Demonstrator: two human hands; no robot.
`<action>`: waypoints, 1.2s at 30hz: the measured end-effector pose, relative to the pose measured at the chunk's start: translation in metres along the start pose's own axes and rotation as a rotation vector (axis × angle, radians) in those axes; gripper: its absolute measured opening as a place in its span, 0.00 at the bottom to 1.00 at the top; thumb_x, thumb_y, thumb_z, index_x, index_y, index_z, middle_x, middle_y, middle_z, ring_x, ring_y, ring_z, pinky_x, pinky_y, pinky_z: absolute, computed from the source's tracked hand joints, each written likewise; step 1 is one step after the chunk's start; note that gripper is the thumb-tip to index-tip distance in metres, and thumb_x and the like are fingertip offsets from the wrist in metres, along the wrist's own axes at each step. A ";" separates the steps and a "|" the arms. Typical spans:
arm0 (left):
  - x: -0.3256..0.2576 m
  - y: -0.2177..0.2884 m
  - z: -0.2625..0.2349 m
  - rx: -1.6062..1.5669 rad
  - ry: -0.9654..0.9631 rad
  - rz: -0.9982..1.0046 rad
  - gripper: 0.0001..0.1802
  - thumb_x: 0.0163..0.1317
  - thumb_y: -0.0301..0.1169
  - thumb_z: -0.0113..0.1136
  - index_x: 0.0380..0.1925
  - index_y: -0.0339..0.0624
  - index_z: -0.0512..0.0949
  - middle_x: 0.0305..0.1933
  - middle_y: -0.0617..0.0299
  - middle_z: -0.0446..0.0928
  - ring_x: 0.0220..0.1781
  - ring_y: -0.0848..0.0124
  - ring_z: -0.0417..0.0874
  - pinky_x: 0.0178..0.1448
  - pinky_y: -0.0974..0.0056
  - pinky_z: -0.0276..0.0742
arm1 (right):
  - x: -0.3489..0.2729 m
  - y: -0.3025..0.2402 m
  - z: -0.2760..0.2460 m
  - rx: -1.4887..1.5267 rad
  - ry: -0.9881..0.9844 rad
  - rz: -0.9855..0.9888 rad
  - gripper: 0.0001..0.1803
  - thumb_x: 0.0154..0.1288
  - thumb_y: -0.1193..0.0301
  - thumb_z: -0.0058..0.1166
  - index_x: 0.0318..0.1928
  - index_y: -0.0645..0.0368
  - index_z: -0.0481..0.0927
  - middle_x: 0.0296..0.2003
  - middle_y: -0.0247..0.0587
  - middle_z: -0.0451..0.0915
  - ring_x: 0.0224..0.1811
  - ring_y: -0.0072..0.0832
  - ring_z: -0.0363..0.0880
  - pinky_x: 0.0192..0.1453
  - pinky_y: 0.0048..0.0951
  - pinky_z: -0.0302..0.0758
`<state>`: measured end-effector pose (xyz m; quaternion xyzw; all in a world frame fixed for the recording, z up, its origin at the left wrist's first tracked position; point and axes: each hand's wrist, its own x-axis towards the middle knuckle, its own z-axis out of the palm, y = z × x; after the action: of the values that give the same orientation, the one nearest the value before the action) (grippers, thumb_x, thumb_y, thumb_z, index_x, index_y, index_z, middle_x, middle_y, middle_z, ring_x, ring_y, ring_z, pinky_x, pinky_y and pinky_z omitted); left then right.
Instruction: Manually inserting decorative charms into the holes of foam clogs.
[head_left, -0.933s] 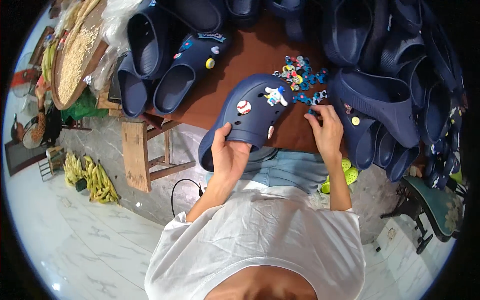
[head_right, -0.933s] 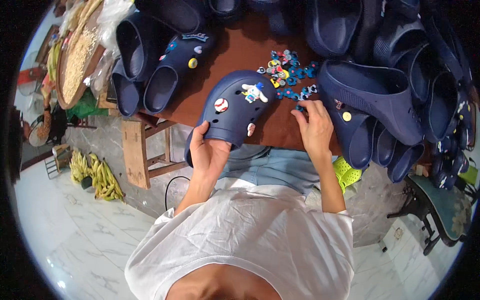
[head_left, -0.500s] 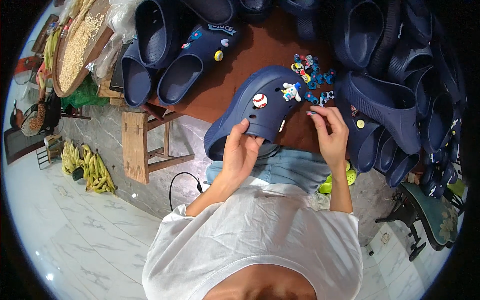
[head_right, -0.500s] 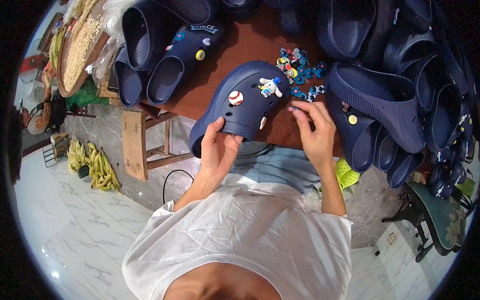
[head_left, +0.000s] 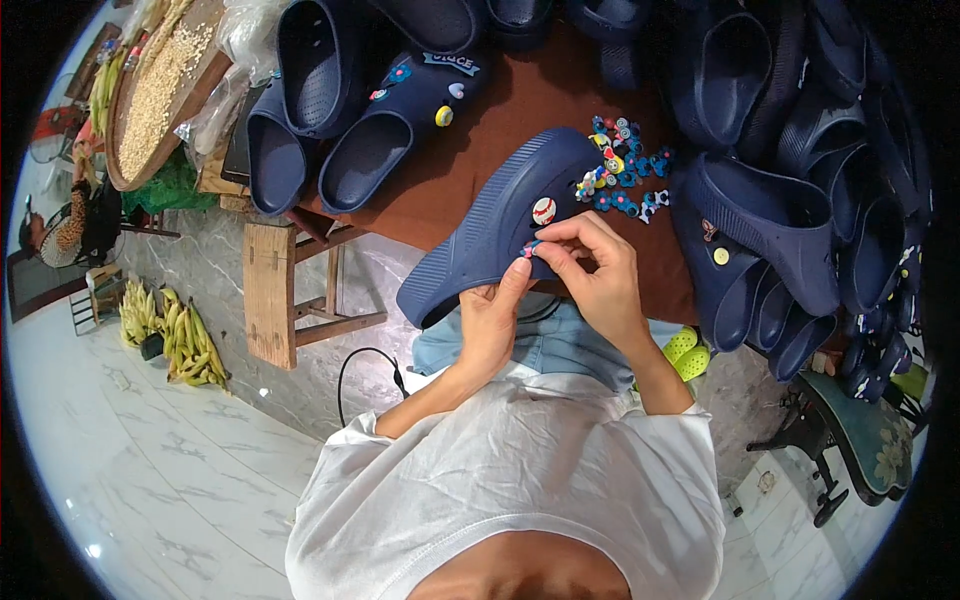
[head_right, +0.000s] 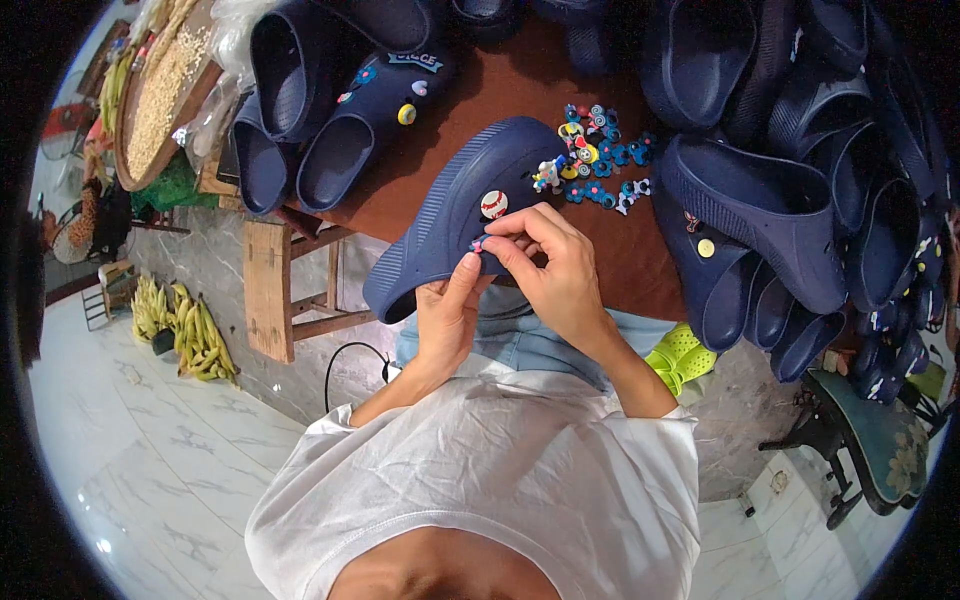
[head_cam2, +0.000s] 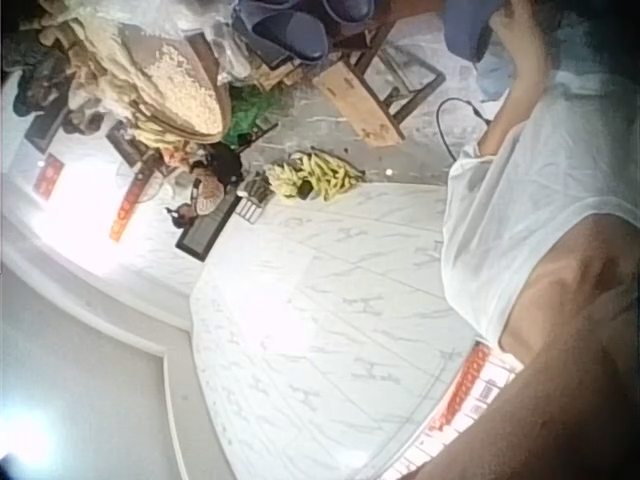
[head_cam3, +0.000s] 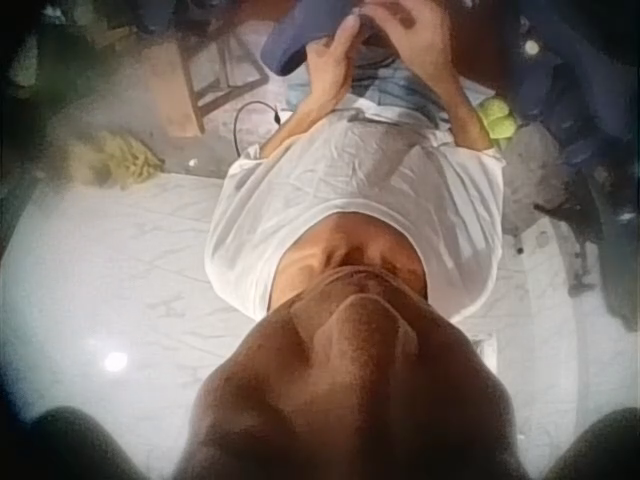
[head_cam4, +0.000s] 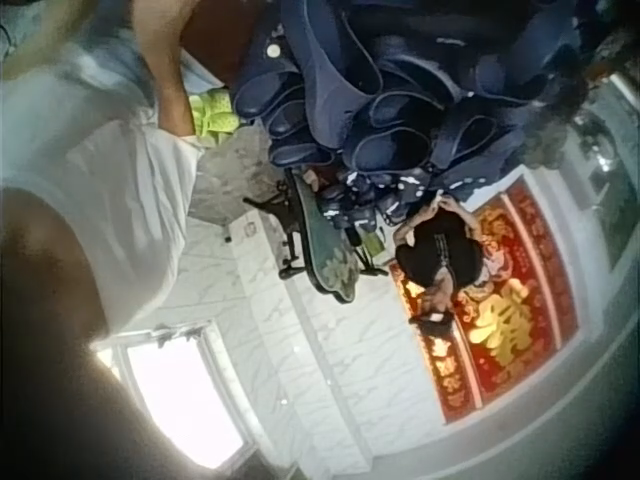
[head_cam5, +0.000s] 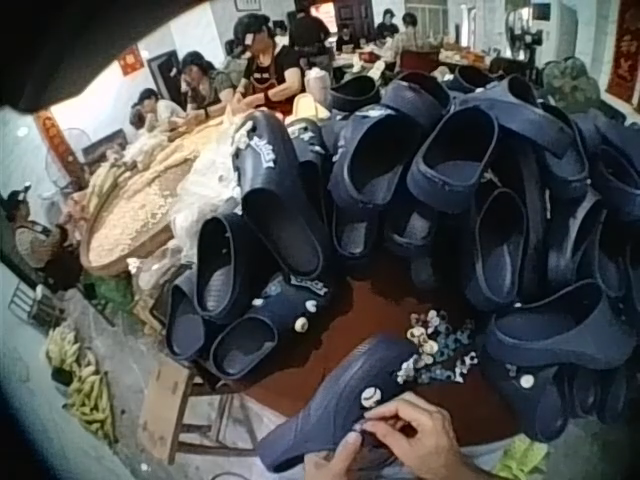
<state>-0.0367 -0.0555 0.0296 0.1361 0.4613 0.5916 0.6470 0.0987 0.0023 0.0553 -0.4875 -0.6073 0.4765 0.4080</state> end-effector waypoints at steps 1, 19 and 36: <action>0.000 -0.002 -0.001 -0.001 -0.002 -0.002 0.17 0.69 0.29 0.61 0.56 0.37 0.75 0.55 0.61 0.79 0.54 0.75 0.79 0.58 0.68 0.76 | 0.000 0.001 0.000 0.029 0.005 0.019 0.06 0.61 0.77 0.64 0.39 0.63 0.82 0.33 0.38 0.83 0.33 0.23 0.82 0.35 0.22 0.77; 0.005 0.002 0.003 0.005 0.102 0.026 0.20 0.62 0.23 0.68 0.53 0.35 0.76 0.52 0.60 0.78 0.51 0.73 0.78 0.58 0.67 0.74 | -0.023 0.003 0.014 -0.490 0.030 -0.347 0.18 0.56 0.82 0.59 0.49 0.60 0.82 0.39 0.42 0.79 0.40 0.40 0.80 0.44 0.37 0.78; 0.027 0.026 -0.003 -0.013 0.143 0.006 0.24 0.61 0.24 0.63 0.58 0.36 0.70 0.55 0.56 0.77 0.54 0.69 0.81 0.58 0.64 0.81 | -0.039 0.021 0.000 -0.243 0.052 -0.186 0.19 0.63 0.81 0.54 0.55 0.61 0.80 0.47 0.47 0.76 0.49 0.39 0.78 0.48 0.35 0.78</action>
<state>-0.0585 -0.0256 0.0348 0.0907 0.5020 0.6048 0.6115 0.1102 -0.0347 0.0331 -0.4871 -0.6922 0.3471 0.4039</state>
